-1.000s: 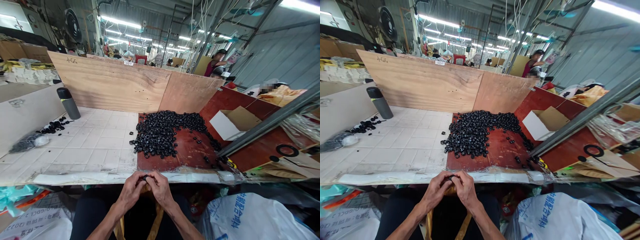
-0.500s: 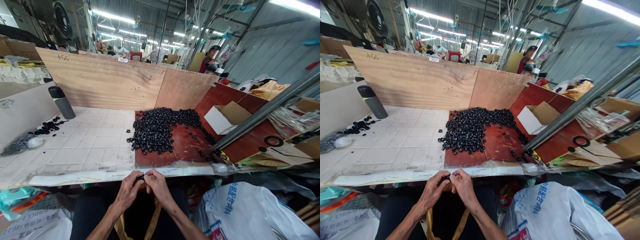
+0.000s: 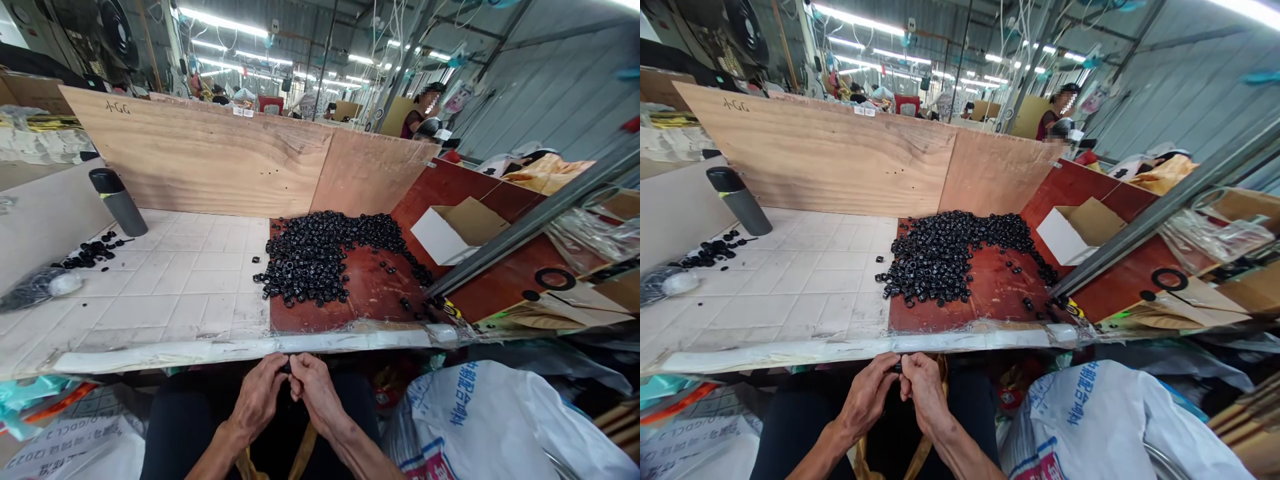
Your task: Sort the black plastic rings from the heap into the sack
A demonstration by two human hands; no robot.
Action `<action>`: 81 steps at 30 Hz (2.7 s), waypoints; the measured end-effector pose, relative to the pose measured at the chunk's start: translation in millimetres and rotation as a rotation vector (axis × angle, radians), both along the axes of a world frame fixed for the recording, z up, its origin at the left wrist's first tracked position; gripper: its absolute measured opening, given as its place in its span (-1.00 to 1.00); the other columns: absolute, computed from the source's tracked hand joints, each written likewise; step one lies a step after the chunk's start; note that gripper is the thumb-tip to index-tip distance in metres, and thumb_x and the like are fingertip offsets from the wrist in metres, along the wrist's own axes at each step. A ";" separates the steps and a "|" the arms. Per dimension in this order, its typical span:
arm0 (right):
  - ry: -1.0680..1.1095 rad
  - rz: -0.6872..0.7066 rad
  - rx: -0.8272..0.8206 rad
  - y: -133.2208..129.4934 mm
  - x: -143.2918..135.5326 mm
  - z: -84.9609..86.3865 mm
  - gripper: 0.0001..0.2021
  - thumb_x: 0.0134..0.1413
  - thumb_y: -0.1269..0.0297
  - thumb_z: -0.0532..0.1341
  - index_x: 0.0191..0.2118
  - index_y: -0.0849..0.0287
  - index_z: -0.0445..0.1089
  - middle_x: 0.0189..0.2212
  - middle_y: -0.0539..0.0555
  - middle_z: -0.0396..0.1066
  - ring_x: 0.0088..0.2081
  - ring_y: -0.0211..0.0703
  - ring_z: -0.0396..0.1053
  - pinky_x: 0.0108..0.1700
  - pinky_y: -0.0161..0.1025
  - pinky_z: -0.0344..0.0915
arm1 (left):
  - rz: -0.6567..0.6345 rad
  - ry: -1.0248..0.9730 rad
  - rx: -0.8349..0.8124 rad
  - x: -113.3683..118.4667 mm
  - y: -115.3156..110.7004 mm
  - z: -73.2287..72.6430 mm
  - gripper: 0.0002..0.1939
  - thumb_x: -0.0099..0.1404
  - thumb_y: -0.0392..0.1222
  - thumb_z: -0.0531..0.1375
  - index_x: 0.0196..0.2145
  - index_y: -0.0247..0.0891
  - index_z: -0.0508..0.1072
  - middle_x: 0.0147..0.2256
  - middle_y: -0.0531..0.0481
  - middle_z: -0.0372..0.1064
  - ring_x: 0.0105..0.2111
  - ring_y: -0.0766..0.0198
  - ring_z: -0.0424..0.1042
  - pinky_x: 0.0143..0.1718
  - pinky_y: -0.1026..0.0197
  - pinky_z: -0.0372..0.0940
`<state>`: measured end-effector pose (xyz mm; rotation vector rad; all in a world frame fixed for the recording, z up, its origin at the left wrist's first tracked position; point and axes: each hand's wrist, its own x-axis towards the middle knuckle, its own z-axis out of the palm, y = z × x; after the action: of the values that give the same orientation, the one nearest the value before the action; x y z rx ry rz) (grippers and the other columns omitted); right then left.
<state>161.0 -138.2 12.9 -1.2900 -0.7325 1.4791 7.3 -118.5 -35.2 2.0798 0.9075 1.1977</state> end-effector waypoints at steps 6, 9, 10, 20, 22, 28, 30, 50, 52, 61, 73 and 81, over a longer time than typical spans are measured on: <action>0.234 0.058 -0.472 -3.4 7.6 -1.9 -0.78 0.13 0.33 0.28 -0.47 0.17 0.26 -0.68 -0.17 0.13 -0.67 -0.43 0.03 -0.57 -0.44 0.08 | -0.195 0.203 0.201 -25.2 -6.3 -28.5 -0.40 0.46 -0.39 0.02 0.38 -0.04 0.16 0.15 -0.20 0.46 0.15 0.05 0.48 0.15 0.00 0.45; 0.232 0.117 -0.607 -1.6 5.6 -6.8 -0.82 0.18 0.46 0.14 -0.45 0.18 0.27 -0.67 -0.18 0.10 -0.70 -0.46 0.01 -0.56 -0.48 0.12 | -0.268 0.263 0.316 -35.1 -3.4 -34.7 -0.42 0.49 -0.36 -0.02 0.41 -0.11 0.10 0.15 -0.24 0.47 0.15 0.05 0.48 0.16 0.00 0.45; 0.217 0.142 -0.624 -1.4 4.5 -8.9 -0.81 0.17 0.49 0.11 -0.46 0.19 0.27 -0.68 -0.18 0.09 -0.70 -0.46 0.01 -0.55 -0.48 0.14 | -0.289 0.270 0.368 -36.2 -1.9 -32.7 -0.43 0.50 -0.36 -0.03 0.41 -0.14 0.09 0.13 -0.25 0.48 0.15 0.05 0.49 0.14 0.00 0.45; -0.987 0.198 0.323 36.5 38.3 1.3 -0.86 0.19 0.33 0.16 -0.40 0.14 0.36 -0.47 0.02 0.38 -0.39 -0.14 0.38 -0.23 -0.23 0.30 | 0.060 0.273 0.084 -17.6 57.3 68.0 -0.86 0.41 -0.09 0.21 -0.18 -0.20 0.46 -0.27 -0.06 0.48 -0.29 0.19 0.53 -0.23 0.16 0.45; -1.126 0.095 0.522 66.3 44.3 2.7 -0.87 0.24 0.39 0.11 -0.27 0.16 0.40 -0.29 0.11 0.43 -0.21 -0.07 0.42 -0.08 -0.19 0.31 | 0.342 0.240 -0.007 -11.4 93.1 69.4 -0.83 0.38 -0.10 0.23 -0.13 -0.21 0.45 -0.25 -0.05 0.47 -0.41 0.24 0.49 -0.29 0.17 0.42; -1.341 0.080 0.437 127.6 29.2 -7.6 -0.81 0.18 0.38 0.24 -0.08 0.15 0.42 -0.13 0.15 0.40 -0.19 -0.05 0.43 -0.19 -0.22 0.35 | 0.441 0.292 -0.216 2.4 162.2 47.9 -0.87 0.31 -0.29 0.22 -0.19 -0.24 0.53 -0.29 -0.06 0.58 -0.29 0.14 0.57 -0.18 0.15 0.37; -1.352 0.078 0.435 129.3 25.7 -11.5 -0.85 0.20 0.35 0.24 -0.11 0.12 0.43 -0.14 0.11 0.39 -0.23 -0.08 0.43 -0.23 -0.24 0.33 | 0.419 0.287 -0.227 -1.5 162.4 43.3 -0.89 0.31 -0.25 0.21 -0.28 -0.22 0.56 -0.34 -0.03 0.60 -0.32 0.16 0.57 -0.20 0.16 0.37; -1.080 -0.189 0.607 129.7 46.8 -43.0 -0.53 0.07 0.53 0.12 0.14 0.25 0.28 0.08 0.28 0.21 -0.31 -0.16 0.41 -0.03 -0.06 0.47 | 0.192 0.443 0.084 -13.6 139.8 33.7 -0.49 0.22 -0.20 0.32 0.10 -0.12 0.33 -0.04 -0.07 0.38 -0.03 0.04 0.49 0.00 0.04 0.43; -1.033 -0.126 0.645 129.4 46.5 -43.3 -0.54 0.07 0.53 0.13 0.12 0.22 0.29 0.05 0.24 0.24 -0.40 -0.23 0.37 -0.09 -0.09 0.48 | 0.179 0.437 0.110 -13.8 137.8 34.2 -0.50 0.24 -0.18 0.32 0.11 -0.12 0.32 -0.05 -0.07 0.38 -0.04 0.04 0.49 -0.02 0.04 0.44; -1.106 0.004 0.724 110.2 47.6 -24.7 -0.67 0.05 0.47 0.19 -0.03 0.17 0.41 -0.19 0.08 0.31 -0.34 -0.18 0.35 -0.23 -0.23 0.42 | 0.178 0.483 0.098 -5.1 118.2 42.2 -0.73 0.32 -0.19 0.25 -0.03 -0.14 0.37 -0.18 -0.03 0.36 -0.21 0.14 0.49 -0.15 0.13 0.43; -1.174 -0.171 0.573 109.8 48.0 -29.4 -0.83 0.06 0.36 0.21 -0.18 0.18 0.38 -0.28 0.08 0.35 -0.36 -0.12 0.35 -0.18 -0.18 0.40 | 0.131 0.530 0.050 1.0 114.9 41.8 -0.82 0.37 -0.29 0.16 -0.07 -0.16 0.39 -0.15 -0.07 0.45 -0.15 0.12 0.51 -0.10 0.12 0.41; -1.253 -0.035 0.527 117.2 38.0 -27.0 -0.75 0.12 0.37 0.18 -0.07 0.19 0.44 -0.17 0.16 0.42 -0.17 -0.02 0.43 -0.08 -0.15 0.40 | 0.122 0.491 0.071 -1.6 112.6 45.1 -0.83 0.38 -0.29 0.13 -0.08 -0.17 0.37 -0.17 -0.07 0.43 -0.18 0.14 0.52 -0.12 0.13 0.41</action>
<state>199.0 -20.9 -14.1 -1.6868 -1.7218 0.2186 5.7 -5.9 10.0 2.4594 1.2381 0.7900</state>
